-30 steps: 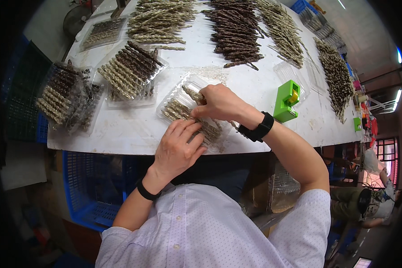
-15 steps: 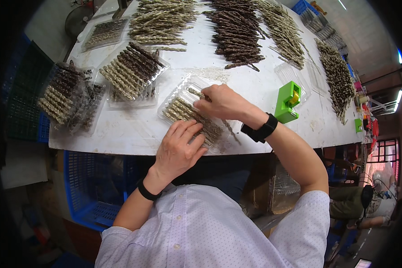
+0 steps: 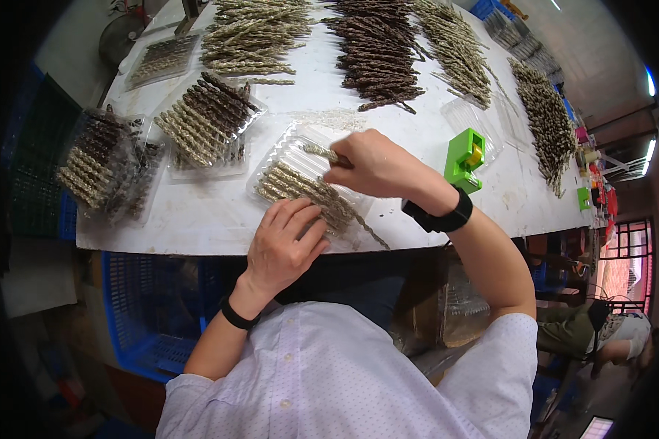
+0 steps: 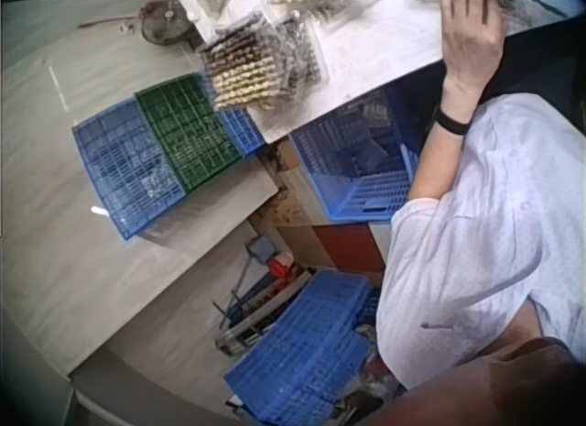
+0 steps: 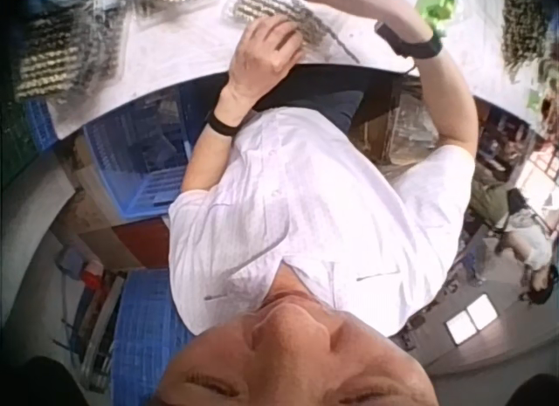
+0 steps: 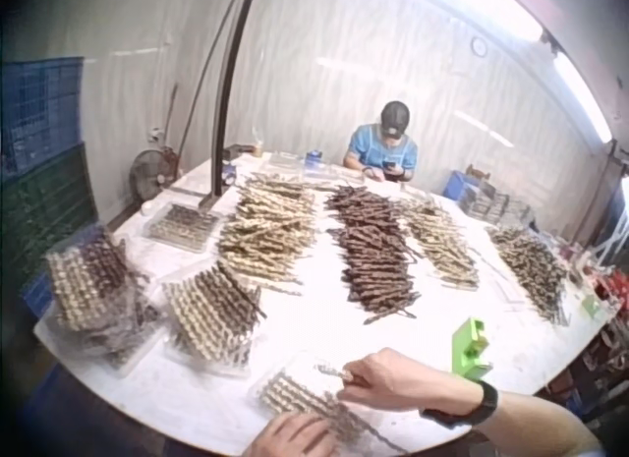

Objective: The person sorts and packs roasted snack sticks into clear plastic trays. They pick up handfuls of sticks from a large pile on the table, arrange them neatly into the tray compartments, and then move the filled tray aside. The process is repeated continuously with different batches of sticks.

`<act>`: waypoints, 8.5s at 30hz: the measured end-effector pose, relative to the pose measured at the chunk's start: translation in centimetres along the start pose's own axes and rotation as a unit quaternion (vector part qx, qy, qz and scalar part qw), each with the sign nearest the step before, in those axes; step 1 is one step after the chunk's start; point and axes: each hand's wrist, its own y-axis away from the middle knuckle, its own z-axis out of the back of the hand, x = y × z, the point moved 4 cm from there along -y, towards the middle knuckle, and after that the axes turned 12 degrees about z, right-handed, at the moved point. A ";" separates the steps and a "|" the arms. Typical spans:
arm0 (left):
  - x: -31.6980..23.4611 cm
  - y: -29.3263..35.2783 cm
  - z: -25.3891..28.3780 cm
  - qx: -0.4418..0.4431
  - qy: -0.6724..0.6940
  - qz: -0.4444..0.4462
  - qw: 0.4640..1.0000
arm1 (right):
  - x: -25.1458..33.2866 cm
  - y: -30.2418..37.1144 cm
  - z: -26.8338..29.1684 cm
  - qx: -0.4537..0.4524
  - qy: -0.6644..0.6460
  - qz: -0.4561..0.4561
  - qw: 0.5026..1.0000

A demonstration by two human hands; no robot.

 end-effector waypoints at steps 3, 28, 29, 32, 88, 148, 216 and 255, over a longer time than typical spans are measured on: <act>-0.2 0.1 0.0 -0.028 -0.007 -0.005 1.000 | -1.2 1.3 -1.7 0.070 0.035 -0.013 0.997; 0.1 0.1 1.0 -0.076 0.056 -0.005 0.996 | 1.0 -0.6 -3.1 -0.101 -0.308 -0.046 0.945; 0.2 0.2 0.9 -0.078 0.058 -0.008 0.995 | 1.0 -0.8 -3.3 -0.108 -0.304 -0.043 0.946; 0.4 0.3 0.9 -0.081 0.066 -0.006 0.994 | 0.9 -1.0 -3.8 -0.122 -0.299 -0.039 0.946; 0.1 0.2 -0.2 -0.058 -0.031 -0.012 0.998 | 2.1 -1.0 -2.4 -0.087 -0.033 0.090 0.992; -0.2 -0.2 0.1 0.018 -0.047 0.018 0.999 | -4.8 -2.3 -0.2 -0.036 0.102 0.070 0.992; -0.6 -0.1 0.2 0.019 -0.058 0.007 0.998 | -12.6 2.3 0.9 -0.398 -0.415 -0.006 0.818; -0.8 -1.6 -1.5 0.138 -0.056 0.008 0.989 | -2.4 -1.8 -4.3 -0.017 0.153 0.015 0.988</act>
